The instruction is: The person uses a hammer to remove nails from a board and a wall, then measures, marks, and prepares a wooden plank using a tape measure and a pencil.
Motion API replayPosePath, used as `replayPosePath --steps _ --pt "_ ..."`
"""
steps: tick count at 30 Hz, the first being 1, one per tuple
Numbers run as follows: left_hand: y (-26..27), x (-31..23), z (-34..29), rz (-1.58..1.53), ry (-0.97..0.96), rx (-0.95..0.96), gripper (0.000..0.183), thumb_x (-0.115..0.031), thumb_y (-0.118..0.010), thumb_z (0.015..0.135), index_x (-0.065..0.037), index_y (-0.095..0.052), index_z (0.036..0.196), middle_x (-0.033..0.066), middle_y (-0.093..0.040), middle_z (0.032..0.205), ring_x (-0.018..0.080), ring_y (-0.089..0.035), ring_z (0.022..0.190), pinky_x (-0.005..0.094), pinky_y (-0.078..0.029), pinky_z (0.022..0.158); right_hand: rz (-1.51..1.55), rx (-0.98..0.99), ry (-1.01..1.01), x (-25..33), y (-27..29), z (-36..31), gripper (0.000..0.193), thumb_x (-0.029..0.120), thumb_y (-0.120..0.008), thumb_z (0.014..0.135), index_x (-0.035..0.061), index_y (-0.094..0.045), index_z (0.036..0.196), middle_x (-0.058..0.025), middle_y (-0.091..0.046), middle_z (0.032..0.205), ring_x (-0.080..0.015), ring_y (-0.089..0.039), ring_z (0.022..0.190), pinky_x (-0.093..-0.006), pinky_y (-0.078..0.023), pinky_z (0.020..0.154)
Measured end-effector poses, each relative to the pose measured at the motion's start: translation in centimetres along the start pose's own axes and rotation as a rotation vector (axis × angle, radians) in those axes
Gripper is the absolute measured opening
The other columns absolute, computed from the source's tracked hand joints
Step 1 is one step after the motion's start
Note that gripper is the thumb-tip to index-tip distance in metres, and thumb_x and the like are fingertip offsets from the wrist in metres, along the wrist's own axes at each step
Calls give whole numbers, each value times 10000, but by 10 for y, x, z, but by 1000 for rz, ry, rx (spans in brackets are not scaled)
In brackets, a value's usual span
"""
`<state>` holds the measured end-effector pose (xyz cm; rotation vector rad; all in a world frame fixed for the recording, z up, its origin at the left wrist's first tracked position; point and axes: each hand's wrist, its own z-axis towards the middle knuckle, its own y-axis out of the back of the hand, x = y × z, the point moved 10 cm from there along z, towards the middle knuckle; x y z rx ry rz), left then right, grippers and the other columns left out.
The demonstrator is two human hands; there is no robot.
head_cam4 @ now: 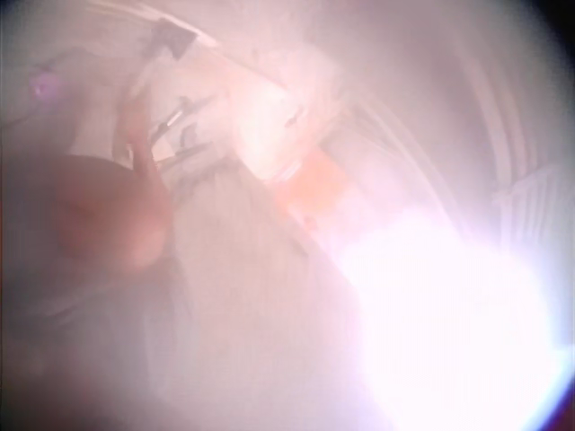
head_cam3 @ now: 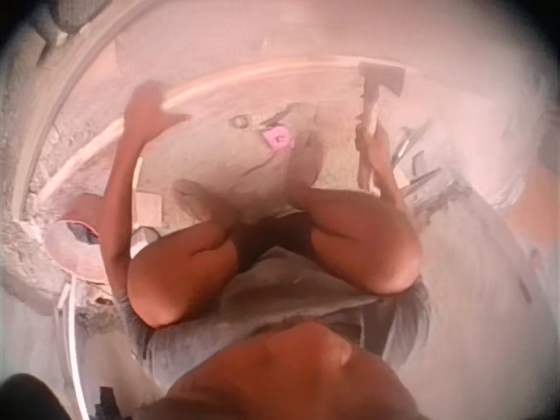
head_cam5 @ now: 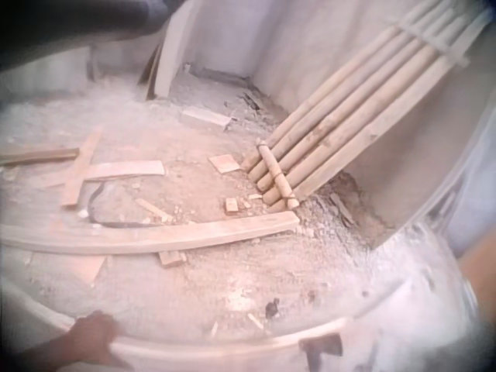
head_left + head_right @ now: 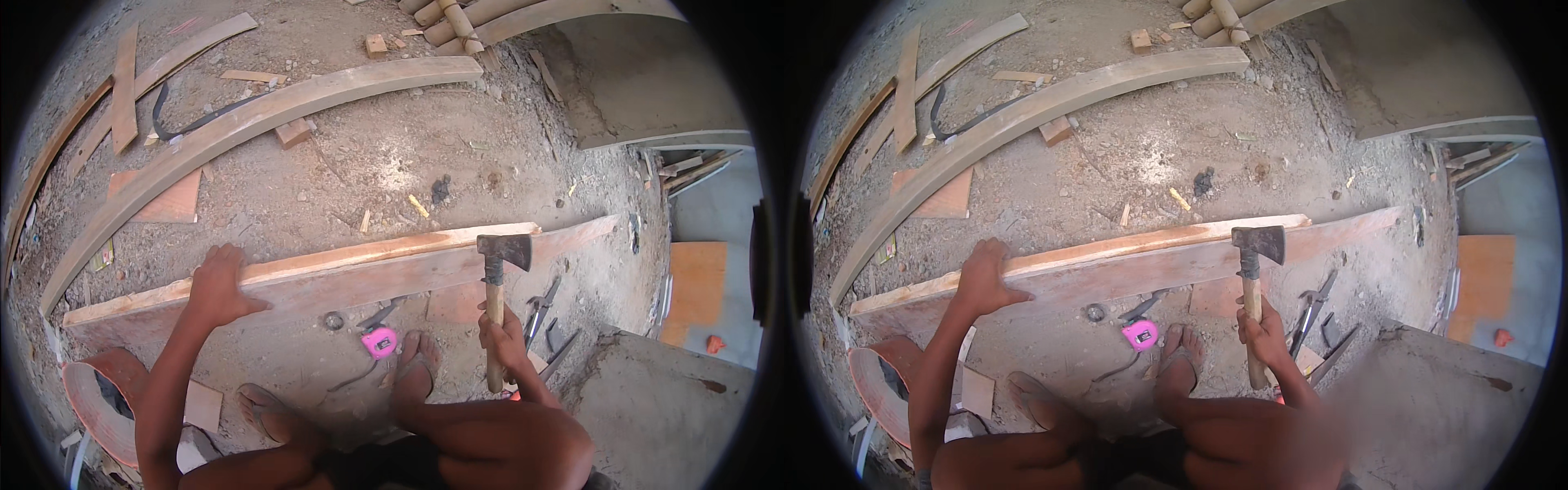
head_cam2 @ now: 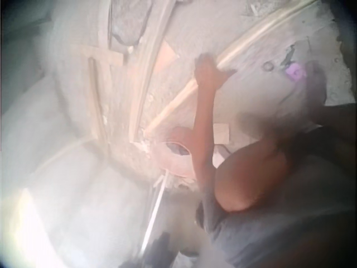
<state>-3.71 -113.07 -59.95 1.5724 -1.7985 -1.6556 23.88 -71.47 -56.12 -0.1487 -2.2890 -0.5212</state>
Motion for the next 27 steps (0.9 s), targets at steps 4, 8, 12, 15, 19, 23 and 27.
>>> replayPosePath --steps 4,8,12,15,19,23,27 --pt "15 -27 -27 93 6 -119 625 -313 -939 540 -63 -599 1002 116 -557 1022 351 -529 1025 494 -495 836 -200 -213 -15 51 44 -15 292 179 -575 1009 -15 -575 1227 3 -561 737 -71 -500 549 -258 -417 522" --pt "11 -29 -62 193 -43 -214 605 -257 -926 525 -79 -593 998 107 -527 1014 341 -516 991 475 -481 814 -134 -352 354 154 78 -59 390 243 -571 1024 -24 -524 1304 -31 -586 809 -85 -511 580 -253 -437 530" --pt "8 -34 -73 202 -84 -246 620 -223 -925 529 -34 -578 1006 146 -499 1024 376 -507 974 485 -468 784 177 -513 942 221 113 -134 491 370 -582 1023 9 -467 1335 -62 -577 872 -141 -529 618 -274 -463 543" --pt "6 -43 -73 209 -92 -277 618 -213 -921 496 -73 -580 991 109 -493 995 344 -502 960 464 -458 796 450 -485 1027 170 117 -145 413 398 -590 1021 46 -484 1207 -70 -557 833 -153 -532 621 -286 -475 553" --pt "7 -41 -70 196 -117 -292 631 -226 -920 503 -68 -591 1018 111 -495 997 339 -500 948 458 -457 791 -226 -180 -181 -23 28 -52 266 285 -539 1056 21 -501 1050 15 -491 635 -101 -474 477 -292 -412 444" --pt "7 -32 -84 212 -122 -268 643 -276 -921 523 -59 -605 1039 108 -499 989 332 -503 948 453 -462 791 -6 -132 -161 -4 13 -63 242 267 -562 1044 29 -516 1035 10 -501 638 -77 -477 493 -278 -404 439" --pt "19 -28 -61 163 -91 -253 630 -389 -913 583 -41 -623 1021 110 -512 980 327 -513 946 455 -469 803 -125 -137 144 -5 1 -45 233 248 -594 1026 24 -538 1007 4 -539 634 -69 -499 521 -267 -418 482"
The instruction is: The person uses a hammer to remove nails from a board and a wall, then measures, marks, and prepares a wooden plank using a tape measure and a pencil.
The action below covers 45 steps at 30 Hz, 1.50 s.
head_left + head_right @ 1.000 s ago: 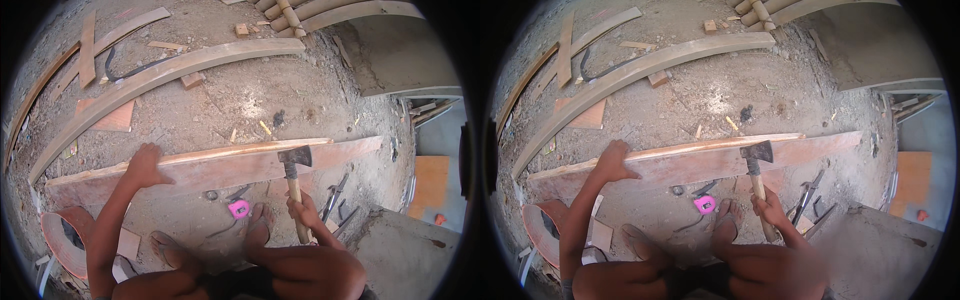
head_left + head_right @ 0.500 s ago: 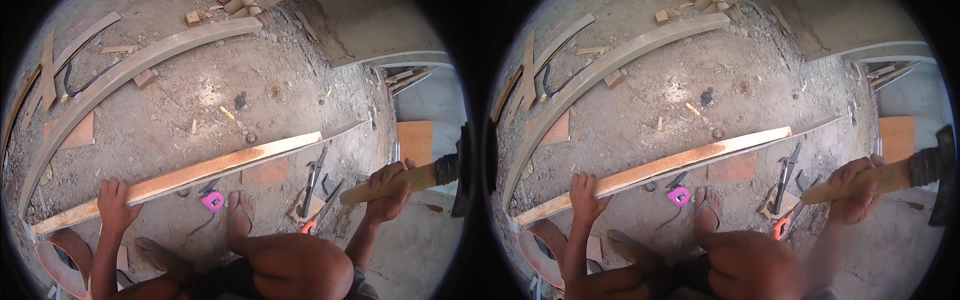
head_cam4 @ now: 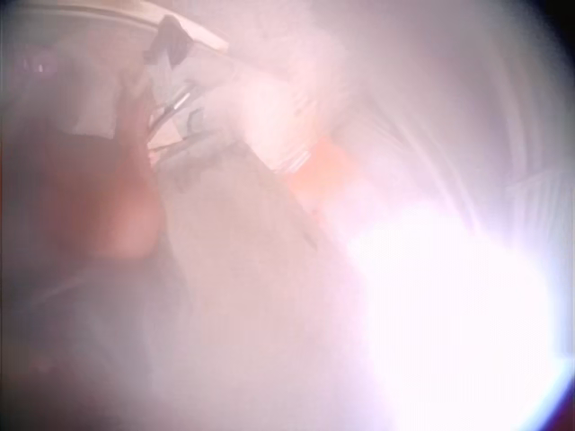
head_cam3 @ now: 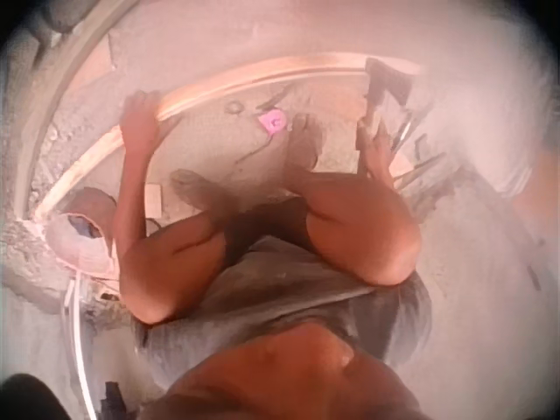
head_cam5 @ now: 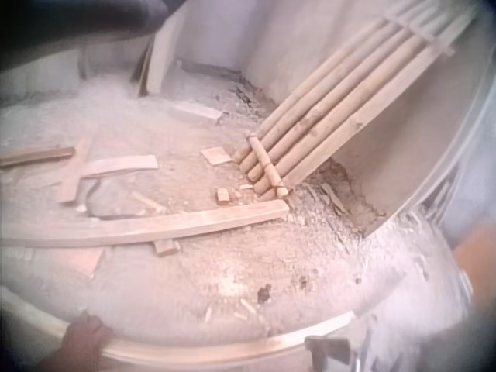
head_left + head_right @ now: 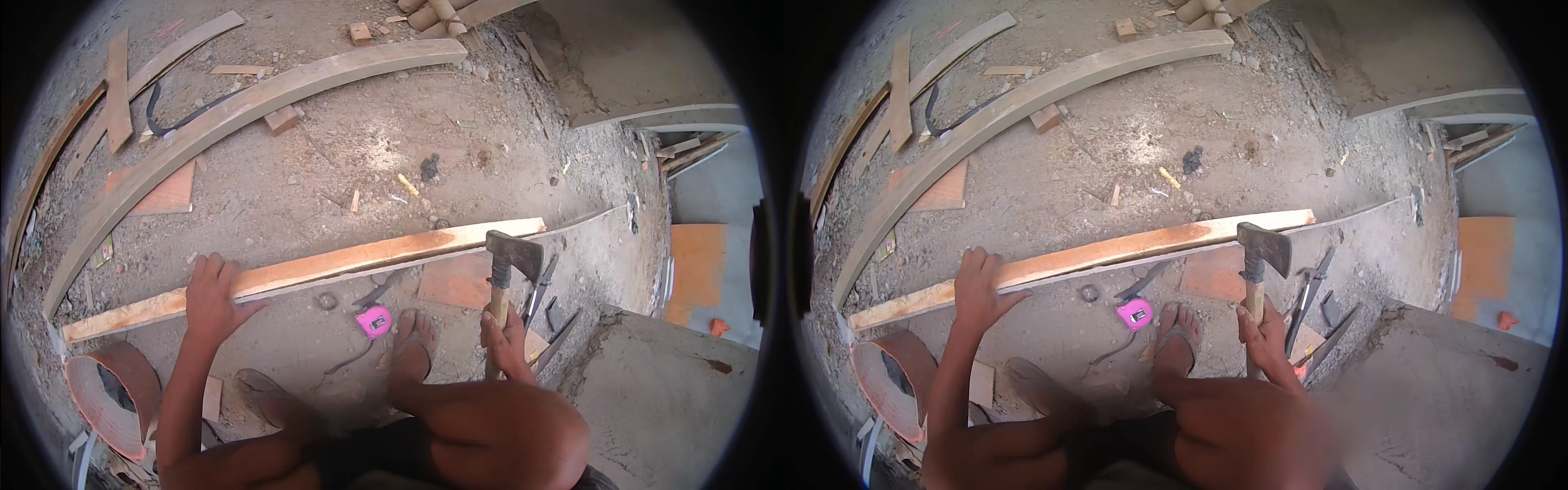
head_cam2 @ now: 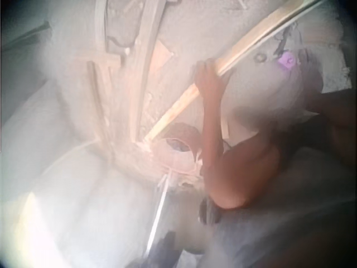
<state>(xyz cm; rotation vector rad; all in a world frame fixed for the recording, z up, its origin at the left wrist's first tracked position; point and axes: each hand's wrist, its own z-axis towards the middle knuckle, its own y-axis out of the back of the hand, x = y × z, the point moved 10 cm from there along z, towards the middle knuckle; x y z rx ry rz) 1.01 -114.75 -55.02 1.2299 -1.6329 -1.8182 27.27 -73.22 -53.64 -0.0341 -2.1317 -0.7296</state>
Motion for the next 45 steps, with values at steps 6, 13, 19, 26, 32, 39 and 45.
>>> replayPosePath --steps 6,13,19,26,32,39,45 --pt "-26 31 48 -123 -62 -32 463 -434 -861 717 -70 -734 974 107 -556 894 304 -539 904 420 -467 806 -521 263 177 -29 -46 7 307 275 -709 919 29 -600 1067 -181 -655 719 -357 -658 628 -441 -522 609" --pt "-38 57 36 -288 44 -211 237 -278 -846 770 -137 -798 954 45 -533 803 255 -500 804 394 -417 749 -726 515 285 -13 -108 15 435 351 -739 883 42 -596 1153 -240 -692 808 -459 -688 769 -525 -543 689" --pt "-30 42 34 -255 -58 -247 245 -256 -830 782 -152 -788 1000 27 -508 794 242 -476 810 387 -379 780 -602 536 408 48 -128 38 428 288 -691 927 32 -561 1245 -260 -685 810 -481 -676 754 -523 -535 674" --pt "-32 43 27 -195 -82 -223 249 -265 -791 820 -170 -772 1050 40 -512 850 261 -471 830 401 -379 782 -457 440 229 118 -138 80 368 213 -614 986 -52 -517 1222 -301 -655 793 -496 -657 766 -520 -501 661" --pt "-34 37 30 -190 -107 -224 279 -259 -797 809 -159 -771 1068 52 -484 836 265 -468 827 402 -387 779 -576 495 367 96 -151 84 302 219 -618 987 -45 -508 1084 -276 -625 695 -493 -629 661 -527 -470 598" --pt "-36 38 29 -216 -95 -200 274 -292 -778 834 -160 -766 1073 67 -532 880 285 -494 865 420 -402 819 -524 404 289 96 -151 67 317 248 -606 990 -36 -501 1084 -256 -624 677 -475 -634 643 -546 -474 602" --pt "-25 34 15 -243 -68 -265 328 -189 -683 882 -86 -667 1193 118 -537 915 311 -498 899 444 -398 837 -972 454 251 49 -172 58 379 298 -592 991 -15 -461 1160 -254 -660 762 -454 -672 751 -568 -518 708"
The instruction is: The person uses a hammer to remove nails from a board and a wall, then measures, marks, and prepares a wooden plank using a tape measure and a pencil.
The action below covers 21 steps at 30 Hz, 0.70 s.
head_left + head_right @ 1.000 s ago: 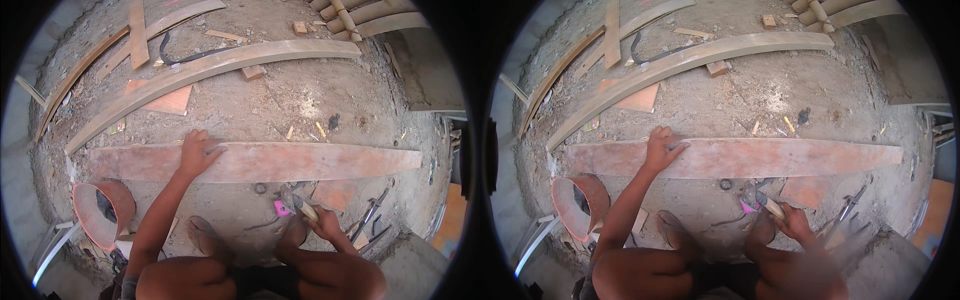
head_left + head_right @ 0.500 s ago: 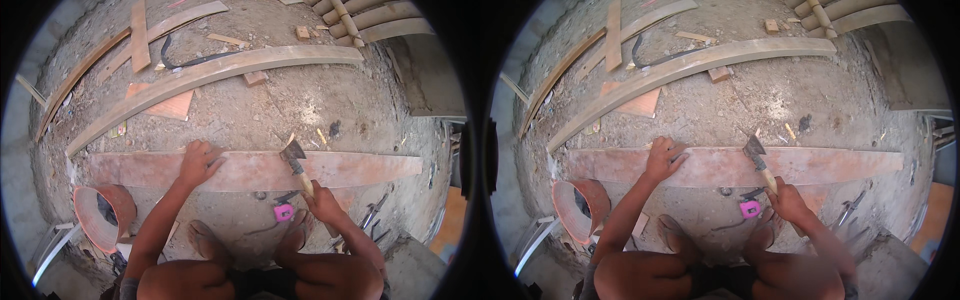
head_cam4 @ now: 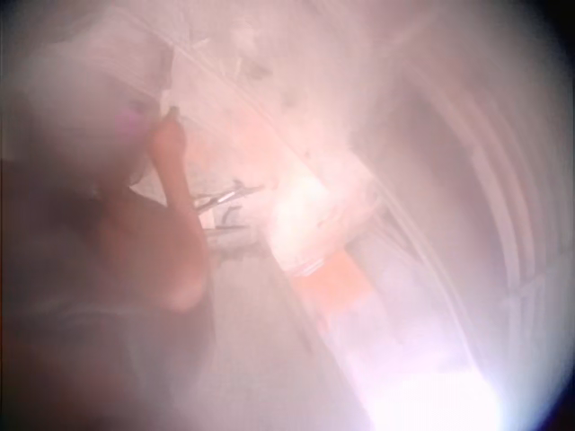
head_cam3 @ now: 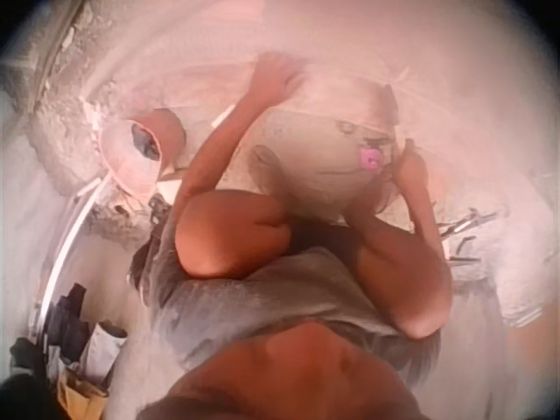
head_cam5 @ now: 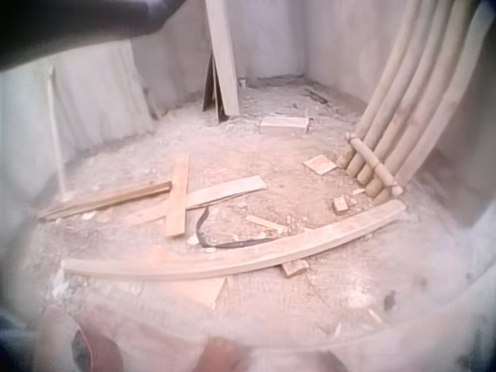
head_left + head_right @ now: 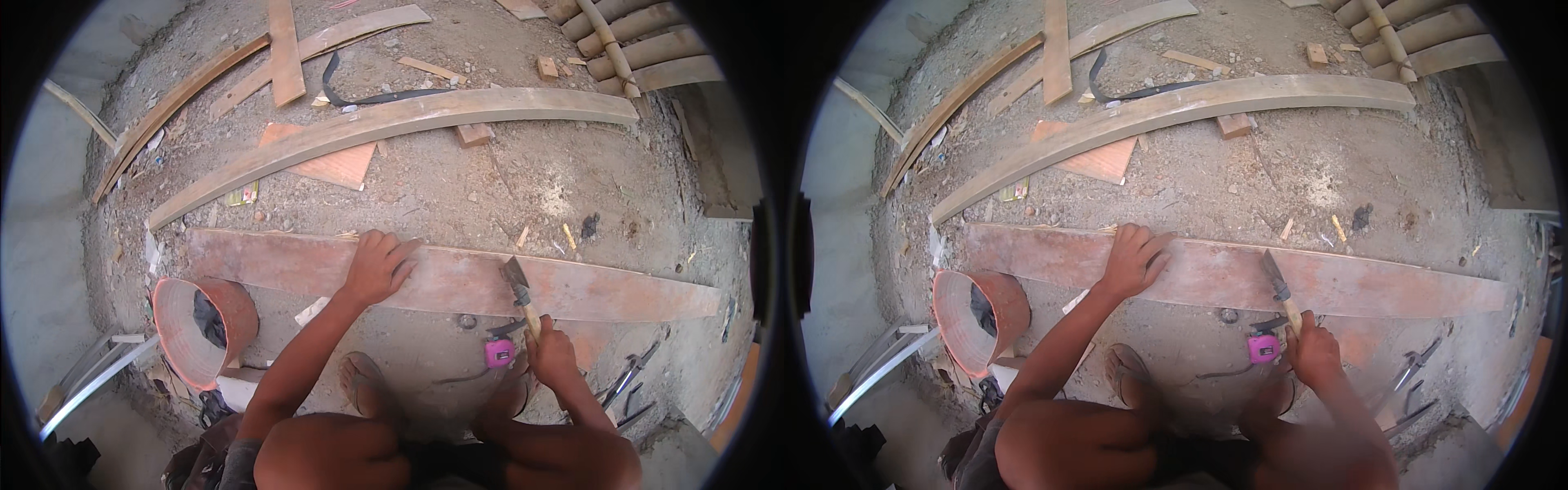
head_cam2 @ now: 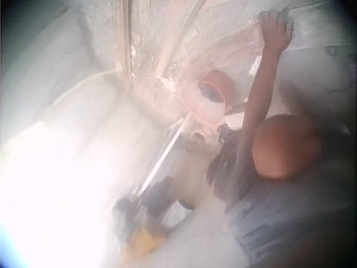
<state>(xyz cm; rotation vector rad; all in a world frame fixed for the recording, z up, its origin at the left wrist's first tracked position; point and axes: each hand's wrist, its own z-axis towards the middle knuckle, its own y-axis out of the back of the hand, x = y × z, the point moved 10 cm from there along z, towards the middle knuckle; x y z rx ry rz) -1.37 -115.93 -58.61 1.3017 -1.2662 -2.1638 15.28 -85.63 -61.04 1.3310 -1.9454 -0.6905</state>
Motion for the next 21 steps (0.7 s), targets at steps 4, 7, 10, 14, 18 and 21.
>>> replayPosePath --steps 4,7,10,14,18,21 --pt "1 -4 -44 -315 159 -140 302 -19 -573 885 -14 -589 1187 167 -553 968 351 -513 913 461 -421 816 -17 -7 -46 2 10 -2 374 304 -600 987 16 -460 1181 -264 -666 821 -449 -678 797 -557 -524 734" --pt "-1 -7 -75 -451 301 -164 243 10 -567 900 -4 -613 1138 168 -562 971 355 -532 912 434 -440 809 -1 -4 -66 1 11 -4 383 313 -606 984 28 -462 1195 -270 -662 839 -448 -678 811 -557 -525 744" --pt "21 -18 -76 -289 332 -237 166 0 -586 931 -5 -661 1079 152 -576 953 316 -562 896 392 -450 805 11 -1 -52 -1 11 -3 390 319 -608 984 26 -460 1194 -273 -664 840 -453 -677 812 -558 -527 746" --pt "28 -2 -76 -265 477 -310 141 -9 -653 928 -6 -715 1054 123 -646 980 244 -623 913 356 -480 821 25 8 -61 -3 10 -2 382 315 -605 986 18 -458 1177 -269 -670 819 -462 -677 799 -562 -529 739" --pt "8 5 -58 -480 488 -325 127 -18 -695 917 -1 -720 1040 122 -704 1004 211 -672 941 320 -504 856 30 19 -56 -1 10 -1 361 307 -599 989 17 -463 1156 -264 -673 795 -461 -680 783 -559 -534 727" --pt "-16 4 -39 -581 497 -297 114 -21 -706 917 -4 -724 1028 120 -722 1010 209 -686 946 308 -514 860 26 22 -59 -4 8 -1 351 308 -599 988 15 -469 1130 -262 -671 781 -461 -680 775 -556 -538 721"
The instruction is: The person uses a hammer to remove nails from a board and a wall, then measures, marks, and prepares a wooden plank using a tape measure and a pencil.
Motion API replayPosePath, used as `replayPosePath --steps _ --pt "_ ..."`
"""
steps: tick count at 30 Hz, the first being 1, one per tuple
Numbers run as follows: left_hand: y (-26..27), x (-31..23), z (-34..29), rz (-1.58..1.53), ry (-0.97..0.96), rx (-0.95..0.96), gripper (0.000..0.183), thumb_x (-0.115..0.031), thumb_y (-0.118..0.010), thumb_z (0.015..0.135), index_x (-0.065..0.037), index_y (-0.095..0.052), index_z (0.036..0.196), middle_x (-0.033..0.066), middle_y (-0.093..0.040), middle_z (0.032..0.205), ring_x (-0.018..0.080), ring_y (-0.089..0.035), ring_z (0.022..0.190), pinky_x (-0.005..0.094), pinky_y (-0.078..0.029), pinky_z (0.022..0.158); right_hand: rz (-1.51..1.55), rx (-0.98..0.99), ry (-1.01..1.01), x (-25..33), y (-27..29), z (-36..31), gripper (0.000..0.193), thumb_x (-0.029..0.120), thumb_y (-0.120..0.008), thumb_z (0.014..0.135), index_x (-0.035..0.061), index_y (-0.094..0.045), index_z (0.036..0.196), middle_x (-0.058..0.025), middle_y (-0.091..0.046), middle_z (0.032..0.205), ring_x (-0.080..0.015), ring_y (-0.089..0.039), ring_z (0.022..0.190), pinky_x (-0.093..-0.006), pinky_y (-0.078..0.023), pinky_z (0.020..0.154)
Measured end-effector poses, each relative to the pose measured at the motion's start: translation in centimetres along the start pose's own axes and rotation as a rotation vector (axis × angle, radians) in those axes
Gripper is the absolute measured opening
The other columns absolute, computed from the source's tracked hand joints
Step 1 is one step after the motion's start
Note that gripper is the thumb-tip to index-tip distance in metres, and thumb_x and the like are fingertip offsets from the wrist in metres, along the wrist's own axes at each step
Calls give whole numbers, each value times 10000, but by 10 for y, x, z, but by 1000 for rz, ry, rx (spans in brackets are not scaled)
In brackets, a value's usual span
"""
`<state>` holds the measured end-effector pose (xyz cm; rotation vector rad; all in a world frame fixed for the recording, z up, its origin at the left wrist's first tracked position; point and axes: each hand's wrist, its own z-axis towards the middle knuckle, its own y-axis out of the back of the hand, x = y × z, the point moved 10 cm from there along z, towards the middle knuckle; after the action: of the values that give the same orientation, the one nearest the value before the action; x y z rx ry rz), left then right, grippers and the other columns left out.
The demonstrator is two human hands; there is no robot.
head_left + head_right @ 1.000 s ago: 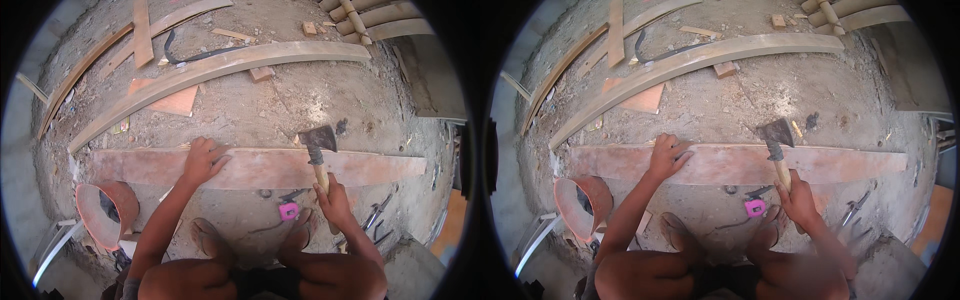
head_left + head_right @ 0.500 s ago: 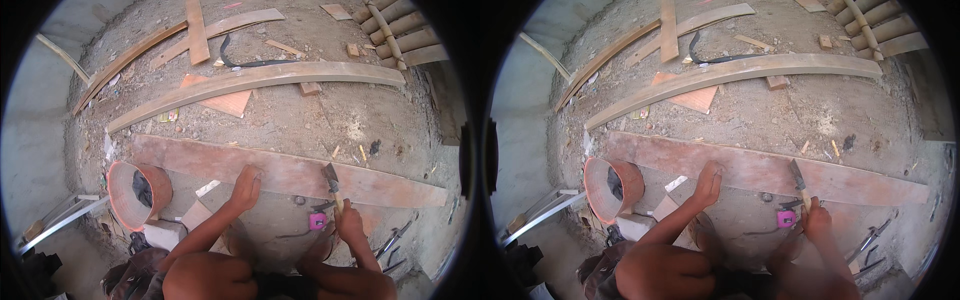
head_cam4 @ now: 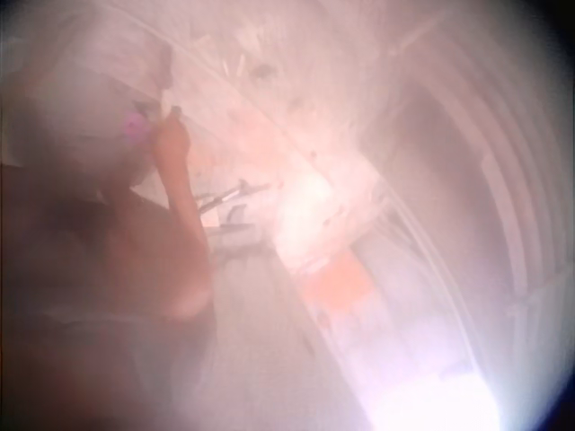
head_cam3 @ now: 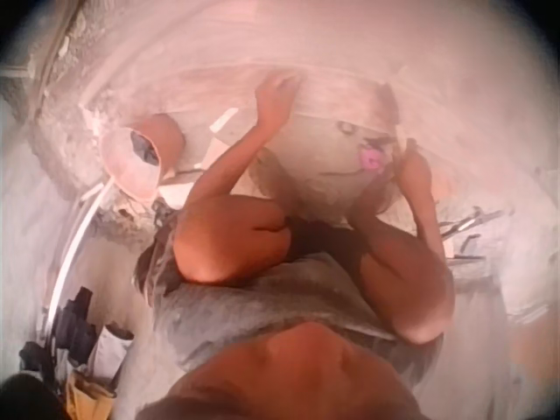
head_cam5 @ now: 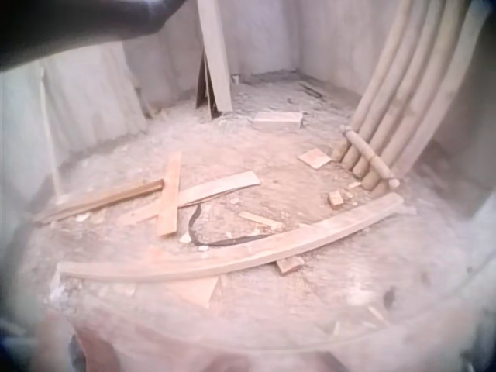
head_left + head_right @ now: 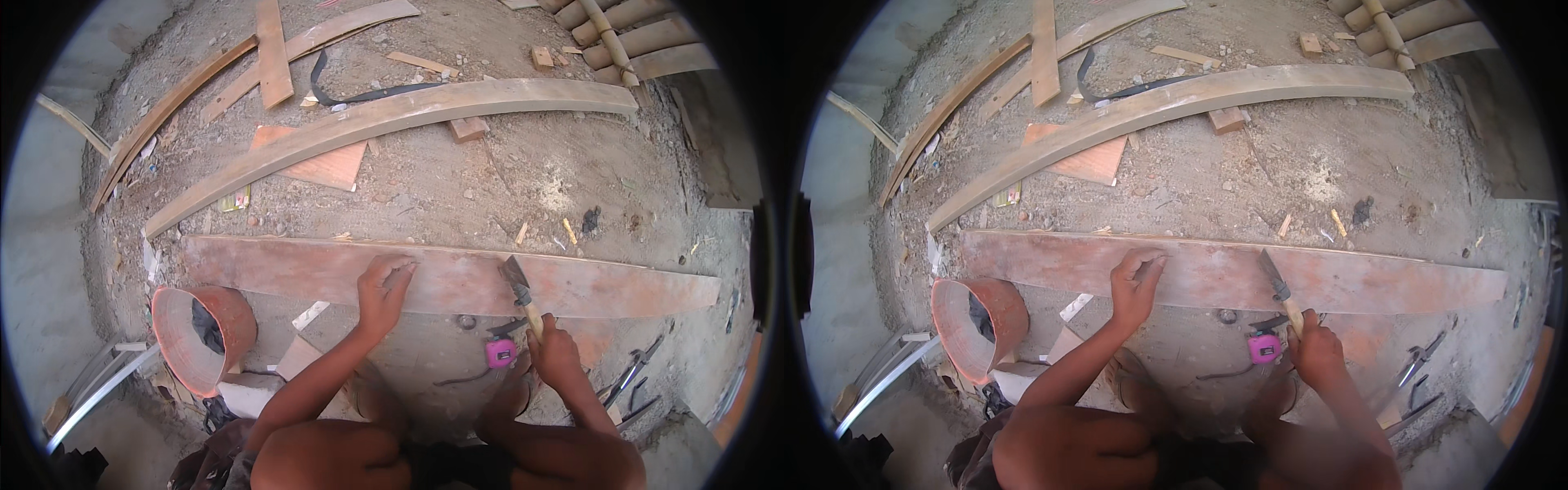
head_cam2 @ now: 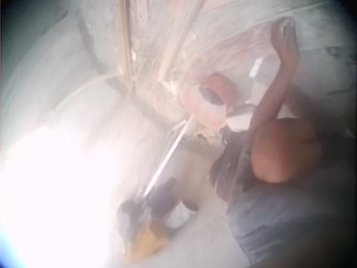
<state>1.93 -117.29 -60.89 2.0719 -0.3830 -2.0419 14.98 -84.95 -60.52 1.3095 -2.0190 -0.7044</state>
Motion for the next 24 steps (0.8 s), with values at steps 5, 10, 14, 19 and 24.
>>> replayPosePath --steps 5,10,14,19,24 --pt "-49 -19 11 29 -162 132 124 -34 -710 918 -11 -725 1039 111 -727 1010 213 -688 932 313 -522 856 12 -7 29 3 2 0 359 310 -607 983 7 -468 1117 -261 -668 766 -464 -680 759 -560 -539 702" --pt "-92 -34 17 -1 -210 258 120 -38 -709 892 -15 -716 1009 142 -723 987 306 -671 929 382 -512 829 35 -54 61 4 4 -2 343 301 -609 980 10 -468 1094 -262 -664 763 -466 -675 738 -566 -537 688" --pt "-117 -49 20 -23 -307 302 124 -27 -695 887 -18 -725 1007 130 -735 1000 288 -678 950 382 -502 833 73 -39 55 3 2 0 332 297 -611 976 15 -466 1076 -259 -661 761 -474 -669 735 -569 -531 682" --pt "-131 -44 17 101 -326 272 120 -57 -710 878 -41 -733 995 108 -736 967 296 -673 935 396 -471 866 133 -36 87 2 7 -2 339 276 -622 967 7 -465 1101 -267 -662 771 -486 -663 744 -579 -523 686" --pt "-134 -47 15 149 -366 233 112 -66 -715 873 -64 -730 984 91 -722 953 294 -645 913 409 -448 842 176 -30 103 -2 6 -2 347 266 -631 961 5 -466 1118 -272 -663 776 -490 -662 755 -589 -518 701"
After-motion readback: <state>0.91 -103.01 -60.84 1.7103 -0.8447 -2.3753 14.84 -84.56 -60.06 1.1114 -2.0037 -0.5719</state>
